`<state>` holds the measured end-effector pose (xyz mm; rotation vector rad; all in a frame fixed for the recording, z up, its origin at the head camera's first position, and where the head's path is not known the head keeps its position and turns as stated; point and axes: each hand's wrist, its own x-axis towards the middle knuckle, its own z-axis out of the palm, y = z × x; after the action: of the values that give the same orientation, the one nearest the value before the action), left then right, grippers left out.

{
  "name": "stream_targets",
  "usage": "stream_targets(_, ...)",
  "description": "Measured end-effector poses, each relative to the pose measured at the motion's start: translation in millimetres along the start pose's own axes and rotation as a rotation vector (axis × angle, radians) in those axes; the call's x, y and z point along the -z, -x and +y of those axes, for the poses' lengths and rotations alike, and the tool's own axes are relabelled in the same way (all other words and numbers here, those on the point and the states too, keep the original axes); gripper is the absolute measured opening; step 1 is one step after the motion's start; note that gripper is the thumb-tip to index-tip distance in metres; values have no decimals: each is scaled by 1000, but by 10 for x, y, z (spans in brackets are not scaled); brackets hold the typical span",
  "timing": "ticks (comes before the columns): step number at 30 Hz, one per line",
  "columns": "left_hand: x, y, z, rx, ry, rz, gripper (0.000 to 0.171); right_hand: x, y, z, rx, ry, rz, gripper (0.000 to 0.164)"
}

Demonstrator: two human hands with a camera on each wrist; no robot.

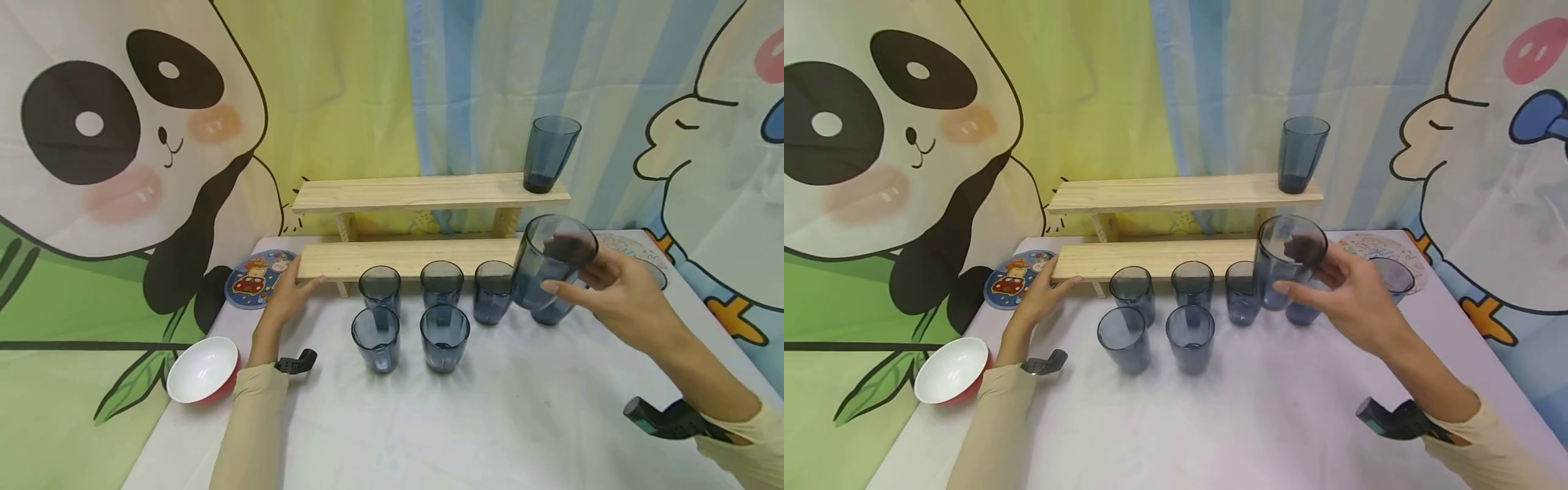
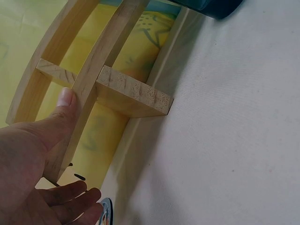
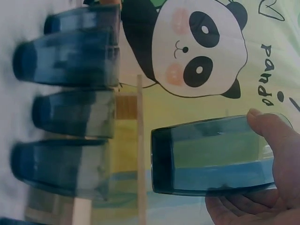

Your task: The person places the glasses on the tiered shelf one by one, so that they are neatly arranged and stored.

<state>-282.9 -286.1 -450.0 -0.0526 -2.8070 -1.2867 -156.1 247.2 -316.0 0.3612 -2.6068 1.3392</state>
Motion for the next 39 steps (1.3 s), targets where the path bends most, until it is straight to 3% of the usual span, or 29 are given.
stream_targets(7, -1, -1, 6, -12, 2, -3, 93, 64, -634, -255, -40, -7, -9, 63)
stream_targets(11, -2, -6, 5, -23, 7, 0, 92, 39, -1012, -295, -11, -11, 15, 66)
stream_targets(20, -27, -7, 12, 10, 29, -11, 95, -23, -1684, -203, -14, -37, 140, 45)
stream_targets(28, -3, 28, 19, 3, 32, -15, 94, -147, -1982, -119, -90, 13, 171, 50)
stream_targets(39, -10, 16, 17, 2, 34, -14, 95, -287, -2100, -58, -132, -5, 219, 65)
